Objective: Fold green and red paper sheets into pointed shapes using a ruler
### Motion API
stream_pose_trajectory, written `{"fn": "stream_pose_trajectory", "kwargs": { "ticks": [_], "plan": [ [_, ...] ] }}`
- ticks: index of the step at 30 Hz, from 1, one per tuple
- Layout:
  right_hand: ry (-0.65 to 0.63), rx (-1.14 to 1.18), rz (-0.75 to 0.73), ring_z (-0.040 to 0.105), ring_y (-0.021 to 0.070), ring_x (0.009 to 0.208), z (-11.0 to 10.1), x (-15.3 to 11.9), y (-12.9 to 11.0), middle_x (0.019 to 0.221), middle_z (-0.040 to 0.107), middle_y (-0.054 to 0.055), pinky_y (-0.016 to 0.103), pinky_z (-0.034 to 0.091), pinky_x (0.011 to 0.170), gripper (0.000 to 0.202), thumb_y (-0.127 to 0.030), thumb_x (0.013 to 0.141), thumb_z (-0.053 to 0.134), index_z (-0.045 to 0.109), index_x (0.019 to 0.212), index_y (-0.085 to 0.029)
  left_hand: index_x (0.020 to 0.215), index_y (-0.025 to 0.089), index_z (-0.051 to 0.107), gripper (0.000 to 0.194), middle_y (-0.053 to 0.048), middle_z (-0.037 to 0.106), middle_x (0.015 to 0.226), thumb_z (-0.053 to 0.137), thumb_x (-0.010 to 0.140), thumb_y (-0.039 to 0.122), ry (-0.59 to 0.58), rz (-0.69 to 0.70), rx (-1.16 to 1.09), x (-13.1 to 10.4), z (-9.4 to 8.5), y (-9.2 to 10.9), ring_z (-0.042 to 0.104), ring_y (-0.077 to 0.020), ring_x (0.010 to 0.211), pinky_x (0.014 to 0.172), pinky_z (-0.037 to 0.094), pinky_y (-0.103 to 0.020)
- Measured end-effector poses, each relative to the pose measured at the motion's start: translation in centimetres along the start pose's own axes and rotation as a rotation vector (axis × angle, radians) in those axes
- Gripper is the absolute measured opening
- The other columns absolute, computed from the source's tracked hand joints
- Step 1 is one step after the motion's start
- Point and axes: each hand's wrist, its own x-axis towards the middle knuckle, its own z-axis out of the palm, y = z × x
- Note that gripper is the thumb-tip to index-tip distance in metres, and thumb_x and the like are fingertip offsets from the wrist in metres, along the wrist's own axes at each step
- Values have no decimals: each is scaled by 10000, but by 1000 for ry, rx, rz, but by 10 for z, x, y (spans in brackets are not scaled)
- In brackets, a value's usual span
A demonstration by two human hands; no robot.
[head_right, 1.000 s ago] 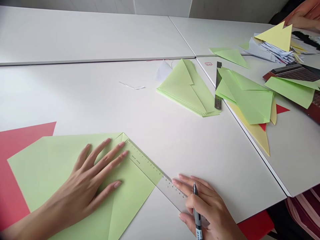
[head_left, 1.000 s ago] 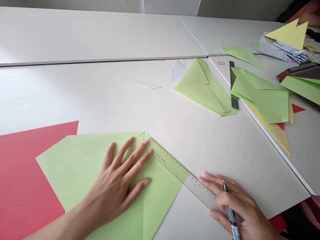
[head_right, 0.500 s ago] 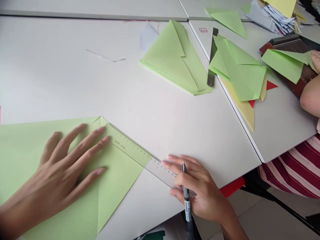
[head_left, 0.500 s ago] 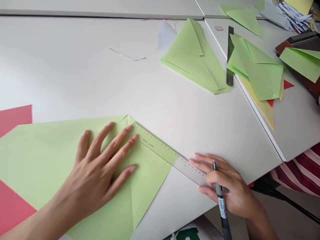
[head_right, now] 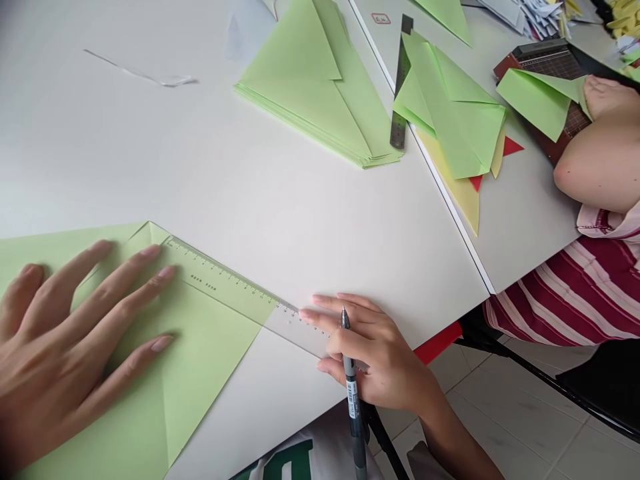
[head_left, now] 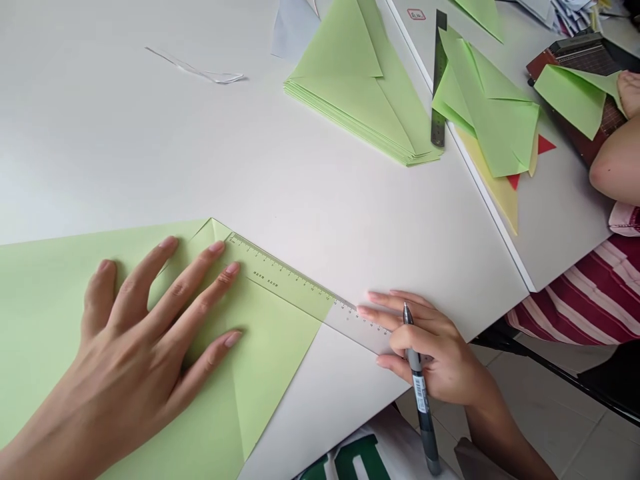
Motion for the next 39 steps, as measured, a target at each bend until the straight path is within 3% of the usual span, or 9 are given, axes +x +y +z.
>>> {"fn": "stream_pose_trajectory", "kwargs": {
  "ticks": [10,16,21,39],
  "plan": [
    [-29,-80,18,514,234,1341,2,4,-5,1275,684,44,452,493,1029,141,-121,905,605,554,942,-246,1534,428,199,642,68,255,1608,356,950,643,-46,-14,-40,2,-6,2,242,-353,1471,1212,83,-572],
    [-31,-78,9,484,235,1367,5,7,-7,1295,671,47,468,491,1038,162,-117,910,599,558,997,-247,1548,398,172,659,66,325,1579,330,958,647,-29,-10,-38,2,-5,2,240,-339,1474,1220,69,-549],
    [-11,-74,-1,500,214,1352,6,8,-6,1334,647,22,444,489,1052,167,-92,897,592,522,854,-238,1555,372,161,683,45,337,1576,333,956,651,-33,-14,-31,2,-5,2,249,-345,1470,1218,82,-555],
    [2,-87,-7,530,209,1321,5,11,-6,1327,652,-2,416,522,996,218,-93,882,596,519,737,-236,1549,379,189,668,47,339,1572,332,953,645,-2,-17,-34,2,-4,3,251,-338,1472,1219,81,-563]
  ]
}}
